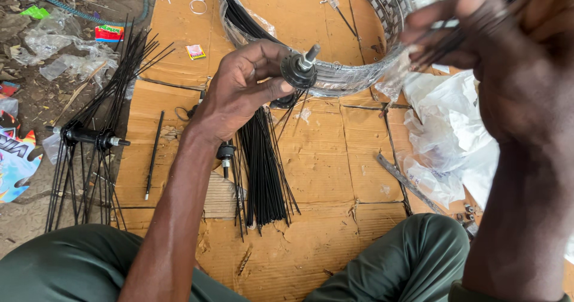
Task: The person unpacks bicycle hubs and then inserts multiple black spokes into the hub flanges. They handle the hubs and spokes by hand, arranging the spokes in the hub holes.
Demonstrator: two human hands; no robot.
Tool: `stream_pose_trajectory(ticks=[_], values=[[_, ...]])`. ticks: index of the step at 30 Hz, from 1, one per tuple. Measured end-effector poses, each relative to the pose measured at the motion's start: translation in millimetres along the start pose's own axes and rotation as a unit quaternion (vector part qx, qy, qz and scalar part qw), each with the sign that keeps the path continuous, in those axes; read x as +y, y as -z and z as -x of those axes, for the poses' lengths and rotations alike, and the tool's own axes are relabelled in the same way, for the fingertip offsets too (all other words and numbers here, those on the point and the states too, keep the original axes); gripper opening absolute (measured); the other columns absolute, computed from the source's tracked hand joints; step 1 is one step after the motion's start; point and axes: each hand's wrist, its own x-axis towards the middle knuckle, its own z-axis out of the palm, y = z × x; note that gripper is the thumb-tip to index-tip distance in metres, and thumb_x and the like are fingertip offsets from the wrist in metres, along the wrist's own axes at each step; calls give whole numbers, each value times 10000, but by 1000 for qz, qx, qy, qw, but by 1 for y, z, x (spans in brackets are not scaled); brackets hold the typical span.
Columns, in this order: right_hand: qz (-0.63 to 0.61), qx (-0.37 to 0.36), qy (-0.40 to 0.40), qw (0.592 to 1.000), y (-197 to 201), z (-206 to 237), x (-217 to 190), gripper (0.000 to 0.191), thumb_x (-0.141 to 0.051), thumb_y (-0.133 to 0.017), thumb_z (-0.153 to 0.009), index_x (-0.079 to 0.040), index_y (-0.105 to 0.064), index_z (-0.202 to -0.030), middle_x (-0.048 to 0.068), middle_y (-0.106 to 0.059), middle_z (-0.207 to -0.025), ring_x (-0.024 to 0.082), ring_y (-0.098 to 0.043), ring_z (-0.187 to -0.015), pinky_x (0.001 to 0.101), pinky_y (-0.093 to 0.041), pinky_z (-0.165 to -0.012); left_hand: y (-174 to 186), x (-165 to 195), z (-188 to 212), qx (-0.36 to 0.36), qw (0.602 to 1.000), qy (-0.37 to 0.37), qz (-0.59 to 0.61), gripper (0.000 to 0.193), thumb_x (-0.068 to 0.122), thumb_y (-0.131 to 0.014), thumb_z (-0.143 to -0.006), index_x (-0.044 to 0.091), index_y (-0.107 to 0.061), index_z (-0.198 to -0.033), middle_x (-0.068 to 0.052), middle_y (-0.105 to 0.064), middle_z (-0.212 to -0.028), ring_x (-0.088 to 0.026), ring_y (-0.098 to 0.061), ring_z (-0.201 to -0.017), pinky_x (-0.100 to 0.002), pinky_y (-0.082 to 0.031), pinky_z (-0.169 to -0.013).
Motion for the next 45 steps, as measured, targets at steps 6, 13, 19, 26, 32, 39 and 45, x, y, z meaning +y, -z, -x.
stream_pose_trajectory(ticks=[6,13,19,26,32,39,45], values=[[-49,77,73,993,-19,8,-1,246,-70,-514,-1228,34,-417,-1430,213,-694,-1198,279,-789,-1079,355,-682,-901,-4,0,-1,7,1000,-16,-15,339,101,-818,-903,44,-637,-1183,-44,-721,-1114,-139,-698,-1066,-325,-614,-961],[-81,85,35,992,-34,3,0,291,-76,-588,-1200,20,-397,-1398,197,-721,-1105,260,-797,-1039,308,-702,-806,-3,-4,-3,11,1000,-3,-15,360,108,-819,-890,45,-633,-1192,-58,-728,-1110,-139,-703,-1042,-313,-617,-936],[-32,75,42,996,-33,-3,-2,290,-62,-566,-1200,44,-392,-1406,197,-726,-1096,247,-806,-1043,308,-686,-831,-1,-8,-3,1,1000,-11,-15,346,119,-816,-896,62,-633,-1183,-48,-708,-1084,-135,-694,-1032,-319,-624,-944],[2,28,51,998,-41,-12,-20,345,-77,-550,-1148,50,-405,-1434,166,-715,-1031,232,-779,-996,330,-706,-869,-6,-6,-3,-3,998,-34,-44,308,57,-814,-877,53,-654,-1140,-49,-717,-1076,-156,-698,-1052,-337,-614,-954],[42,-65,-42,996,-51,-13,-26,108,-2,-580,-1028,37,-542,-1121,171,-697,-895,248,-774,-876,322,-692,-738,-7,-5,-3,28,998,-40,-35,281,43,-809,-885,44,-667,-1127,-63,-748,-1082,-162,-717,-1054,-336,-632,-960],[-42,-15,43,998,-45,1,-9,218,66,-531,-1138,-24,-381,-1268,200,-686,-1081,247,-750,-1044,325,-678,-859,-4,-6,-6,64,996,-54,-14,322,55,-821,-877,43,-657,-1154,-85,-752,-1086,-163,-729,-1040,-333,-645,-941],[22,14,91,995,-39,12,-4,147,64,-493,-1203,6,-385,-1284,212,-688,-1047,262,-765,-1036,313,-685,-841,-2,-6,-6,77,995,-52,-33,332,56,-823,-871,41,-662,-1161,-84,-760,-1082,-168,-739,-1040,-332,-651,-950]])
